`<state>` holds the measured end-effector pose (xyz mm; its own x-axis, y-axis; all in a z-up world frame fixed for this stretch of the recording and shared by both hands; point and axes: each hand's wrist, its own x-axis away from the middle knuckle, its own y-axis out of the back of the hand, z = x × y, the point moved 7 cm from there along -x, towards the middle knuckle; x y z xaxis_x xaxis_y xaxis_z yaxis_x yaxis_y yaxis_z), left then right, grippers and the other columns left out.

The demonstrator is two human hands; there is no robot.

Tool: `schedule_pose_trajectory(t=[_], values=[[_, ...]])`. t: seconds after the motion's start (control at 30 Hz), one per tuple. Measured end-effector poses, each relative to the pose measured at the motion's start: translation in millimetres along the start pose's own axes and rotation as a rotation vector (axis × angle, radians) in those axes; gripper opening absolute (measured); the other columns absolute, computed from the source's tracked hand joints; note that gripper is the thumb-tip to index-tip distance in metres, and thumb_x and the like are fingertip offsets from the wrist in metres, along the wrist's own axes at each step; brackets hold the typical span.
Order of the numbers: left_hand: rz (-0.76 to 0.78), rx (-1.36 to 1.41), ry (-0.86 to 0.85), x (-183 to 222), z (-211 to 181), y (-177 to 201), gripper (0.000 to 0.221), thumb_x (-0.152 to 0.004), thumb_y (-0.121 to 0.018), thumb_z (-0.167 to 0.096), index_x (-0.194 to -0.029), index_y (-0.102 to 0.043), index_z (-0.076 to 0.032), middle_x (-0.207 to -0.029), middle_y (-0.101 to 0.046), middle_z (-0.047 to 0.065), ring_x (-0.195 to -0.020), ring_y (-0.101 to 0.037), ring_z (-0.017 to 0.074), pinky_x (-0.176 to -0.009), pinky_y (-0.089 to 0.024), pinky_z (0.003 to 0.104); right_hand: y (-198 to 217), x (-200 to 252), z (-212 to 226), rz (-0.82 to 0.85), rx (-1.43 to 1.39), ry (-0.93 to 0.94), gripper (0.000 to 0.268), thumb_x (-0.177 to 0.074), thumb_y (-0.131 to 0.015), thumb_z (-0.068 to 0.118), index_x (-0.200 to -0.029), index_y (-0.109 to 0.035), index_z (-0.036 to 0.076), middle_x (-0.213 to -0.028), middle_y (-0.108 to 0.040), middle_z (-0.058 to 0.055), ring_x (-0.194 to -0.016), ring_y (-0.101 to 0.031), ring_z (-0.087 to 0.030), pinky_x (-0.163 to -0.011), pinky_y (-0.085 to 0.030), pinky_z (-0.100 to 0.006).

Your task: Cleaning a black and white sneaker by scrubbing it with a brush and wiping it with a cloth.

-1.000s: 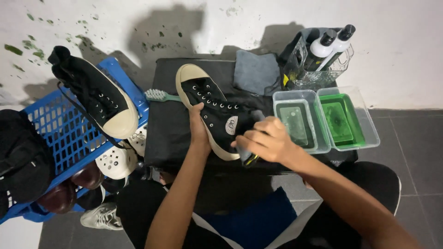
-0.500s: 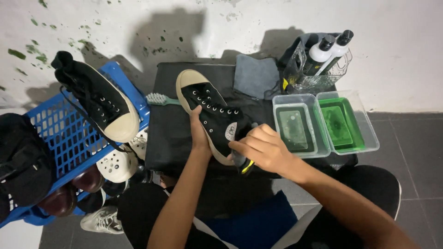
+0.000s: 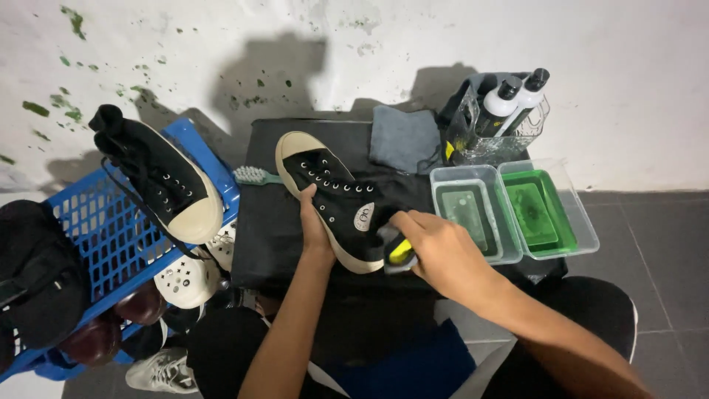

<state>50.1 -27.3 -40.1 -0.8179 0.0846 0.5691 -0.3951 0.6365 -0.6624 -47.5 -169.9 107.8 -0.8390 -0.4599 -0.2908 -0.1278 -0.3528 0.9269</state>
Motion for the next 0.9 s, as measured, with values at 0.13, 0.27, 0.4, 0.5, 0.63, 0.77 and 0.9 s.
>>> schedule_pose_trajectory(t=[0.13,0.27,0.4,0.5,0.63,0.77,0.9], values=[[0.017,0.027,-0.003,-11.9,5.0,15.7,0.059,-0.082,-0.071,-0.047,-0.13,-0.063,-0.013,-0.127,-0.069,0.021,-0.111,-0.07,0.0325,-0.094,-0.061,0.044,-20.4,8.3,-14.9,0.064,-0.037,-0.104,0.053,-0.068,-0.074,-0.007,-0.121,-0.066,-0.003,-0.081,-0.071,-0.013,-0.071,-0.072,-0.028,-0.059,-0.058,-0.033],[0.015,0.043,-0.002,-14.6,4.8,15.9,0.061,-0.08,-0.072,-0.045,-0.13,-0.063,-0.011,-0.128,-0.068,0.02,-0.112,-0.07,0.0317,-0.095,-0.06,0.042,-13.7,2.2,-11.2,0.058,-0.236,-0.178,0.047,-0.072,-0.074,0.002,-0.119,-0.067,0.002,-0.086,-0.074,-0.014,-0.078,-0.073,-0.034,-0.063,-0.06,-0.037],[0.0,0.07,-0.016,-14.1,5.7,19.3,0.06,-0.079,-0.075,-0.039,-0.13,-0.064,-0.009,-0.129,-0.068,0.019,-0.111,-0.069,0.0324,-0.094,-0.06,0.043,-10.1,2.1,-1.5,0.022,-0.328,-0.158,0.043,-0.075,-0.08,0.013,-0.116,-0.068,0.009,-0.097,-0.077,-0.012,-0.091,-0.073,-0.036,-0.074,-0.061,-0.04],[0.002,0.077,0.006,-11.2,5.5,17.0,0.061,-0.078,-0.074,-0.044,-0.128,-0.066,-0.01,-0.128,-0.068,0.021,-0.111,-0.07,0.0334,-0.095,-0.06,0.043,-2.0,-2.4,16.0,-0.044,-0.463,-0.131,0.03,-0.081,-0.075,0.014,-0.11,-0.071,0.009,-0.095,-0.077,-0.014,-0.093,-0.074,-0.038,-0.075,-0.062,-0.04],[0.013,0.034,-0.005,-22.0,11.7,19.6,0.058,-0.081,-0.075,-0.04,-0.13,-0.064,-0.011,-0.129,-0.068,0.019,-0.111,-0.07,0.0325,-0.093,-0.061,0.042,9.7,-8.3,37.2,-0.054,-0.691,-0.088,0.021,-0.087,-0.074,0.014,-0.105,-0.074,0.005,-0.091,-0.078,-0.017,-0.086,-0.077,-0.038,-0.075,-0.063,-0.041],[0.028,0.021,0.034,-11.5,8.3,14.5,0.061,-0.08,-0.072,-0.046,-0.13,-0.064,-0.012,-0.128,-0.068,0.02,-0.112,-0.07,0.0322,-0.095,-0.06,0.044,-9.6,-7.0,47.8,-0.149,-0.242,0.221,0.023,-0.088,-0.062,-0.004,-0.106,-0.072,0.006,-0.092,-0.07,-0.014,-0.08,-0.068,-0.028,-0.075,-0.057,-0.034],[0.046,0.015,0.068,-21.9,10.5,14.9,0.063,-0.082,-0.07,-0.048,-0.133,-0.063,-0.011,-0.132,-0.067,0.02,-0.115,-0.068,0.0326,-0.099,-0.058,0.046,-14.4,-12.8,35.8,-0.17,-0.104,0.219,0.024,-0.085,-0.068,0.001,-0.107,-0.069,0.011,-0.097,-0.066,-0.008,-0.089,-0.065,-0.027,-0.078,-0.056,-0.035]])
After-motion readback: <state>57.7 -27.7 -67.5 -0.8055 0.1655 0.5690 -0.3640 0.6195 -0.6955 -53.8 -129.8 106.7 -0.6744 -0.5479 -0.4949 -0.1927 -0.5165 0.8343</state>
